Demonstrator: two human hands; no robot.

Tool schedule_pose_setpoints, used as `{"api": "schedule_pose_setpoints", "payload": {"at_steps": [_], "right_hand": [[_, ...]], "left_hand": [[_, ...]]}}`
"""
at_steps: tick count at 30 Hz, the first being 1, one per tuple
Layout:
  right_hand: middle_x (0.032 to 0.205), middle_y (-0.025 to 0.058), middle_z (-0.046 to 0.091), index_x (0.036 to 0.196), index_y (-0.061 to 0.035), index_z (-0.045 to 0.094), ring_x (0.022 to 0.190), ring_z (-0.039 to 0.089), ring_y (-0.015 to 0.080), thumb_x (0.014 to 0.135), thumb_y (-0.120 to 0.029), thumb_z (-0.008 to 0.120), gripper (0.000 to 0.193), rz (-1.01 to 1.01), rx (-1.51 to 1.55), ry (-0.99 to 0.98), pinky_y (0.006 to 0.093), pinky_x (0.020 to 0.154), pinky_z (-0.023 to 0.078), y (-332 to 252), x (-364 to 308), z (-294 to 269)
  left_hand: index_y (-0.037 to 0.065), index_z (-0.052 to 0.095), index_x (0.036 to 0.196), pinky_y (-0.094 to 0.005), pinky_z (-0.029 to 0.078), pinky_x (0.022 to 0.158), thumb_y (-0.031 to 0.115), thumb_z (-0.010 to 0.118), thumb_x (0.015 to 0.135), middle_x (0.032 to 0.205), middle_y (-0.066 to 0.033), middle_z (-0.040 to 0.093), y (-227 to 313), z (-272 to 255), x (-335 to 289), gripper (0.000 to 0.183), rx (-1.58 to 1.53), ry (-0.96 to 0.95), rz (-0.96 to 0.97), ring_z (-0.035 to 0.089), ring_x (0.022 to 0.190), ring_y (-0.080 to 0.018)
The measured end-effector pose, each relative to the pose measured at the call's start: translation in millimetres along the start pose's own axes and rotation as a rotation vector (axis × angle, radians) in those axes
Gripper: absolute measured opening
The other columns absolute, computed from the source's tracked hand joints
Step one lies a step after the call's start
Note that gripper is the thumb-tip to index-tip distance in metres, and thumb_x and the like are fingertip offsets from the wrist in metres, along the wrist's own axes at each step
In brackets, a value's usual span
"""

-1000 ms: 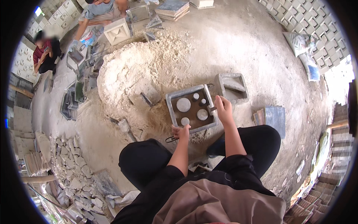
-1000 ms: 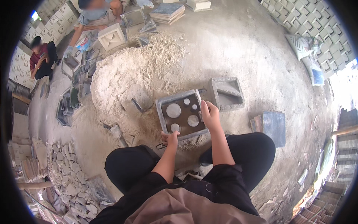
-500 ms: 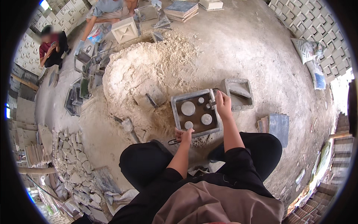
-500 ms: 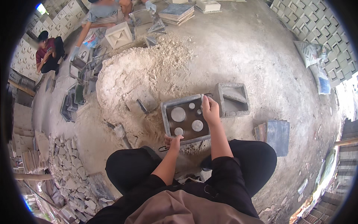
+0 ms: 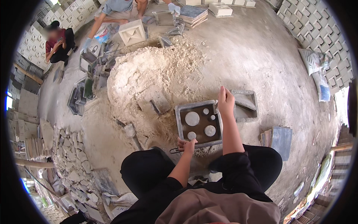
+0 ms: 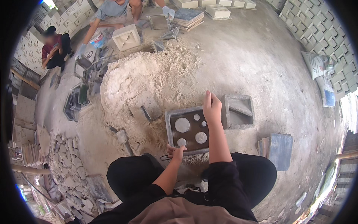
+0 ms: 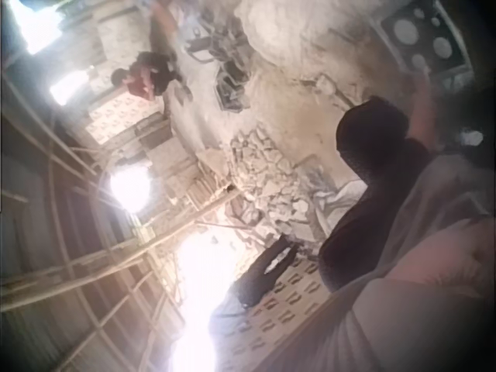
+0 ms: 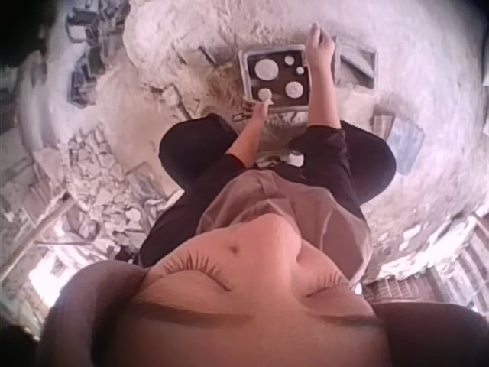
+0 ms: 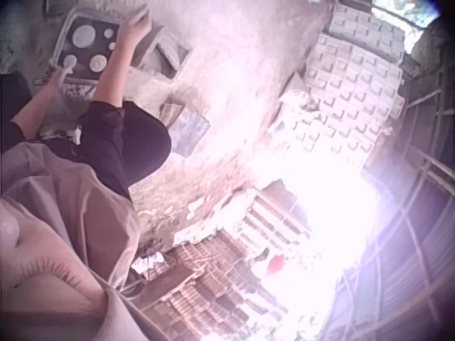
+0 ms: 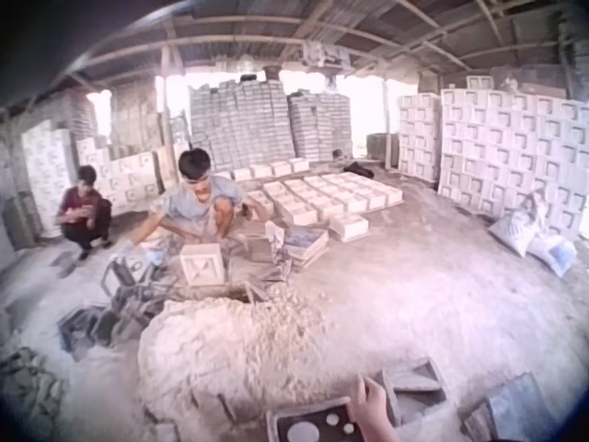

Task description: The person fills a metal mold with dry sand mixture, compacts it with a small tool, and smooths the surface by hand and with a scraper.

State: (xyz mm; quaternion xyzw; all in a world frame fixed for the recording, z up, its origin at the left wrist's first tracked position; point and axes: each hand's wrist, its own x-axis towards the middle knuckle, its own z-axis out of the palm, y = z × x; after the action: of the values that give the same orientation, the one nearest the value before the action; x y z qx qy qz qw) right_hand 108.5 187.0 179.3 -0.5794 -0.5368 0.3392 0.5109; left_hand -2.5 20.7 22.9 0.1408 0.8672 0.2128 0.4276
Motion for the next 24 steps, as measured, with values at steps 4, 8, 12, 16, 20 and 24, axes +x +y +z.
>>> {"api": "schedule_pose_setpoints", "payload": {"at_steps": [4,8,12,16,20,24], "right_hand": [[0.053,-0.0049,0.032,0.061,-0.0048,0.042,0.05,0.028,0.0045,0.091,-0.028,0.042,0.038,-0.056,0.042,-0.09,0.0238,0.044,0.024,15,6,4],[0.053,-0.0039,0.034,0.06,-0.0044,0.042,0.051,0.029,0.0054,0.091,-0.03,0.04,0.04,0.051,-0.041,-0.133,0.0247,0.046,0.025,-10,9,-6],[0.053,-0.0034,0.034,0.058,-0.0039,0.04,0.052,0.03,0.0058,0.091,-0.029,0.04,0.041,0.1,0.1,-0.084,0.025,0.046,0.025,9,-25,-18],[0.051,-0.0034,0.034,0.055,-0.0034,0.039,0.05,0.029,0.0056,0.091,-0.025,0.039,0.042,0.113,0.046,-0.08,0.0245,0.045,0.025,2,-8,-12],[0.05,-0.0034,0.035,0.054,-0.0035,0.039,0.049,0.029,0.0052,0.091,-0.025,0.039,0.042,0.084,0.078,0.001,0.0248,0.044,0.024,3,-52,-24],[0.05,-0.003,0.036,0.053,-0.0039,0.039,0.048,0.03,0.0053,0.09,-0.023,0.04,0.042,0.101,0.103,-0.021,0.0249,0.044,0.024,7,-51,-30]], "left_hand": [[0.008,0.001,0.133,-0.0443,0.014,0.1,0.031,0.068,0.052,0.133,-0.0167,0.013,2,9,8,0.107,-0.007,0.0,0.006,0.012,0.122,-0.0367],[0.007,0.002,0.133,-0.0446,0.014,0.1,0.031,0.066,0.052,0.133,-0.0178,0.012,4,4,2,0.106,-0.067,-0.001,0.036,0.011,0.121,-0.0377],[0.003,0.004,0.132,-0.0449,0.013,0.099,0.031,0.065,0.053,0.134,-0.0201,0.01,5,-2,-10,0.104,-0.093,-0.044,0.035,0.01,0.119,-0.0395],[0.006,0.004,0.133,-0.0436,0.016,0.1,0.03,0.065,0.052,0.134,-0.0189,0.009,7,-4,-7,0.104,-0.056,-0.035,0.023,0.01,0.12,-0.0391],[0.009,0.004,0.133,-0.0456,0.016,0.099,0.029,0.065,0.052,0.135,-0.0165,0.009,4,-8,-7,0.104,-0.105,-0.045,0.002,0.009,0.121,-0.0387],[0.01,0.002,0.135,-0.0487,0.014,0.1,0.026,0.064,0.053,0.136,-0.0161,0.008,14,-14,-19,0.104,-0.148,-0.142,-0.012,0.007,0.124,-0.0386]]}}
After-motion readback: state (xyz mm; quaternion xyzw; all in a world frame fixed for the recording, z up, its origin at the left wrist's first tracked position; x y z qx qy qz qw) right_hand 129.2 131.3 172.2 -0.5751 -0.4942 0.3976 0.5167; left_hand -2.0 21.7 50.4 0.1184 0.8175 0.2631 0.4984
